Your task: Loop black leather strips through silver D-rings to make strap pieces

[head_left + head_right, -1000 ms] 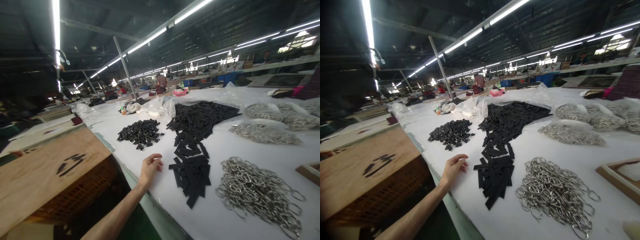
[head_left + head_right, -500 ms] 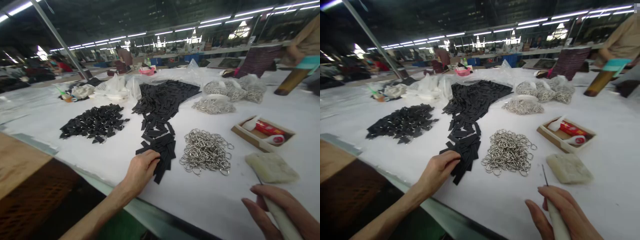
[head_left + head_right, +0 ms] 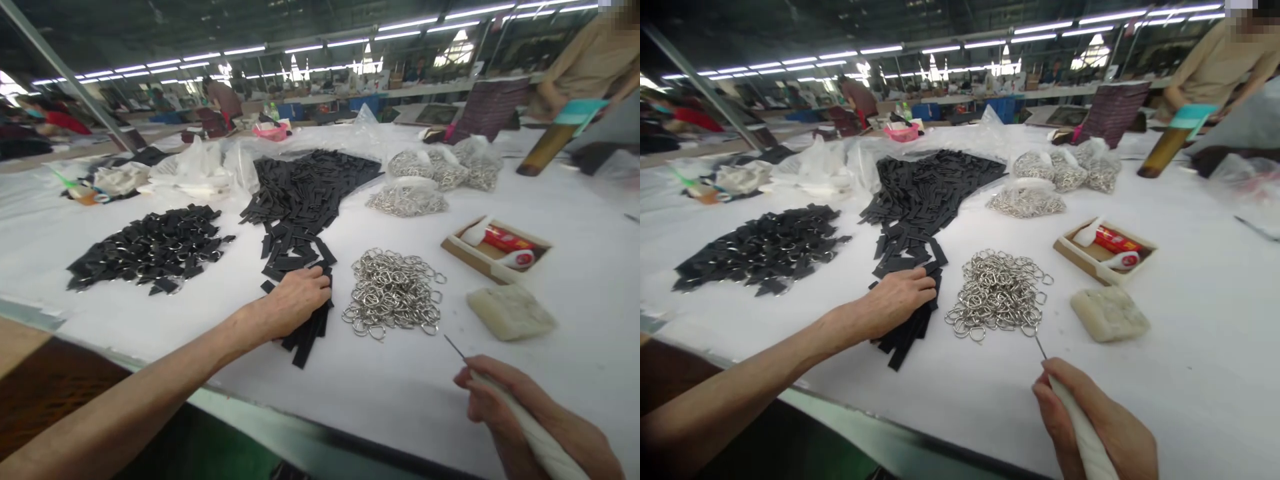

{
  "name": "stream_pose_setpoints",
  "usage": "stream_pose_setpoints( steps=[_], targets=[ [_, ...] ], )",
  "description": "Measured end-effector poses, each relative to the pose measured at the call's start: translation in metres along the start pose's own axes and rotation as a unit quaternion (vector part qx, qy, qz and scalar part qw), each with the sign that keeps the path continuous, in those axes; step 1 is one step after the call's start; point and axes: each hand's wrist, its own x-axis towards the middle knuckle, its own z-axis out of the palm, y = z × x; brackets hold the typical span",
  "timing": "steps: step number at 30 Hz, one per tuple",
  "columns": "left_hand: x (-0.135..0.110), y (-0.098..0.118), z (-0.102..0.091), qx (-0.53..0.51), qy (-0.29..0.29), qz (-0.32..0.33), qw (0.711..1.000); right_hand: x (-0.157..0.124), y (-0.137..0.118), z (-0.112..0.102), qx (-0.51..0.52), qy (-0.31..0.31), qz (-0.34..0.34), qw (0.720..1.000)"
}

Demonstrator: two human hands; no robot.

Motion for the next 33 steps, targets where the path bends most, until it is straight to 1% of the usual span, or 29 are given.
stream_pose_setpoints(
  steps=[2,4,5,6,7,8,9,10,11,12,14,17,18,19,20,21,22,25,27,29,33],
  targets=[
    [-0.002,-0.006,0.007,-0.009,0.022,-0.004,1.0,0.004,-0.001,0.001,0.033,-0.002,0.026,0.999],
    [-0.003,-0.011,0.013,-0.051,0.069,-0.033,0.996,0.009,-0.004,0.004,0.071,0.006,0.053,0.996],
    [-0.003,-0.012,0.014,-0.086,0.105,-0.055,0.989,0.012,-0.006,0.006,0.089,0.013,0.057,0.994],
    [-0.002,-0.011,0.013,-0.132,0.146,-0.083,0.977,0.014,-0.007,0.008,0.107,0.018,0.055,0.993],
    [0.0,-0.008,0.01,-0.188,0.189,-0.119,0.956,0.016,-0.008,0.01,0.12,0.019,0.05,0.991],
    [0.002,-0.003,0.005,-0.252,0.23,-0.16,0.926,0.017,-0.007,0.012,0.131,0.014,0.043,0.99],
    [0.005,0.004,-0.001,-0.32,0.263,-0.204,0.887,0.019,-0.005,0.012,0.138,0.006,0.038,0.99],
    [0.01,0.012,-0.009,-0.39,0.28,-0.245,0.842,0.02,-0.002,0.013,0.143,-0.004,0.035,0.989],
    [0.015,0.022,-0.016,-0.46,0.284,-0.275,0.795,0.022,0.001,0.012,0.146,-0.017,0.031,0.989],
    [0.021,0.032,-0.022,-0.523,0.269,-0.284,0.757,0.024,0.003,0.012,0.148,-0.028,0.024,0.988],
    [0.035,0.053,-0.029,-0.641,0.224,-0.266,0.684,0.029,0.008,0.01,0.138,-0.051,0.011,0.989],
    [0.057,0.076,-0.024,-0.768,0.153,-0.241,0.574,0.04,0.011,0.009,0.086,-0.079,-0.01,0.993],
    [0.064,0.081,-0.02,-0.792,0.138,-0.241,0.543,0.044,0.011,0.009,0.064,-0.085,-0.023,0.994],
    [0.069,0.085,-0.016,-0.809,0.129,-0.242,0.519,0.047,0.011,0.01,0.042,-0.092,-0.043,0.994],
    [0.074,0.087,-0.011,-0.82,0.125,-0.245,0.502,0.051,0.011,0.012,0.02,-0.1,-0.069,0.992],
    [0.077,0.088,-0.008,-0.825,0.125,-0.247,0.492,0.054,0.011,0.013,-0.005,-0.112,-0.1,0.989],
    [0.079,0.088,-0.005,-0.826,0.128,-0.249,0.489,0.057,0.012,0.016,-0.033,-0.126,-0.132,0.983],
    [0.079,0.085,0.002,-0.818,0.141,-0.258,0.494,0.062,0.014,0.025,-0.124,-0.156,-0.199,0.96],
    [0.077,0.083,0.005,-0.818,0.136,-0.263,0.493,0.062,0.015,0.031,-0.167,-0.153,-0.218,0.949],
    [0.075,0.084,0.007,-0.823,0.121,-0.265,0.487,0.062,0.015,0.036,-0.186,-0.137,-0.231,0.945],
    [0.073,0.087,0.008,-0.839,0.069,-0.263,0.471,0.063,0.017,0.041,-0.196,-0.114,-0.254,0.94]
  ],
)
